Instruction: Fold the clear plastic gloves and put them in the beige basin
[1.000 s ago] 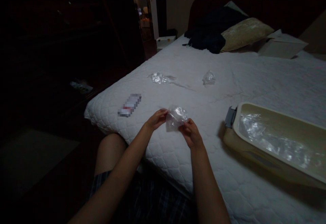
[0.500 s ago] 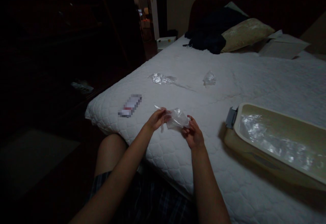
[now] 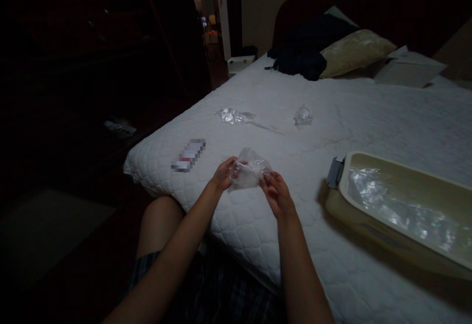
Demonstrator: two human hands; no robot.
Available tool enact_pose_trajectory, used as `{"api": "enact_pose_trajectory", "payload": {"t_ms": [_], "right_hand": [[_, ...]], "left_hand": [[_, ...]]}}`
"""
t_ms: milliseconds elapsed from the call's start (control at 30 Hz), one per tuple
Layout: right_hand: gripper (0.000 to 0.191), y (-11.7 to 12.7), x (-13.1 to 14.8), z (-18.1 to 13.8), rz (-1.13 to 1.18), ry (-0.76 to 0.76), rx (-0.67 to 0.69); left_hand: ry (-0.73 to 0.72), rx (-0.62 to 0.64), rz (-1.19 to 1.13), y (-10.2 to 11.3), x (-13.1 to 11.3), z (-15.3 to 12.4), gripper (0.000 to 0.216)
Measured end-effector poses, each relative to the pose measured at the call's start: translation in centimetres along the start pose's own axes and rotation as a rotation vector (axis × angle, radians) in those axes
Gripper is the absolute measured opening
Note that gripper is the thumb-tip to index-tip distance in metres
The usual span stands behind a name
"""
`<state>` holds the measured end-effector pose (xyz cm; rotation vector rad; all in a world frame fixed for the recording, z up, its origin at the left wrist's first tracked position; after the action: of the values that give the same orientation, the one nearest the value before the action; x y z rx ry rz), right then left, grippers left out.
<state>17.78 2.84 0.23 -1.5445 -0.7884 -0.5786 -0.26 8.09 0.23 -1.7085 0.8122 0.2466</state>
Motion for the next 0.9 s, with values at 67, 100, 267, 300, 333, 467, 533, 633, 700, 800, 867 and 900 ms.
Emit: {"api": "enact_pose_trajectory", "payload": {"t_ms": [67,100,267,300,333,467,533,633,700,800,867,900], "right_hand": [[0.027,0.1,-0.2,0.0,-0.082,-0.001,0.02],[0.03,0.1,-0.3,0.0,-0.13,-0.022,0.028],[0.03,0.1,-0.6,-0.1,-0.249,-0.11,0.036],[0.027,0.2,-0.6,-0.1,-0.24,-0.103,0.034],[0.025,0.2,-0.6,-0.1,-0.229,-0.099,0.034],[0.025,0.6,-0.3,0.0,-0.189,-0.104,-0.002],[0.026,0.7,-0.1,0.1,-0.153,-0.11,-0.022],[0.028,0.8,0.2,0.1,-0.101,-0.14,-0.029],[0.028,0.8,0.4,0.1,-0.076,-0.149,-0.032],[0.026,0.9,0.7,0.3,-0.014,-0.14,-0.019],[0.023,1.1,1.0,0.4,0.025,-0.141,-0.011],[0.022,1.4,1.0,0.5,0.035,-0.148,-0.007]], "left_hand": [[0.007,0.002,0.001,0.0,-0.1,0.0,0.013],[0.018,0.005,0.004,0.0,-0.1,0.1,0.014],[0.091,0.04,-0.016,-0.2,-0.3,0.0,0.026],[0.075,0.062,-0.023,-0.3,-0.3,-0.1,0.029],[0.046,0.081,-0.021,-0.4,-0.2,-0.3,0.031],[-0.112,0.099,0.116,-0.3,0.5,-1.3,0.032],[-0.17,0.062,0.186,-0.1,0.8,-2.1,0.037],[-0.223,-0.009,0.216,0.4,0.7,-3.4,0.036],[-0.233,-0.032,0.24,0.8,0.3,-4.2,0.035],[-0.212,-0.056,0.296,1.5,-0.4,-5.2,0.034],[-0.236,-0.078,0.307,1.9,-1.1,-5.8,0.032],[-0.26,-0.086,0.288,2.0,-1.4,-6.0,0.031]]}}
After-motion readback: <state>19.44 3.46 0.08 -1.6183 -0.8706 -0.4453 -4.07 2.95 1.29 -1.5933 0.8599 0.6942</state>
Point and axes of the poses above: each hand's wrist, its own z-axis towards the middle knuckle, its own y-axis out of the back of the hand, x = y × z, the point moved 1 cm from there along z, towards the middle knuckle, and after that the axes turned 7 degrees about -z, right-handed, at the moved point
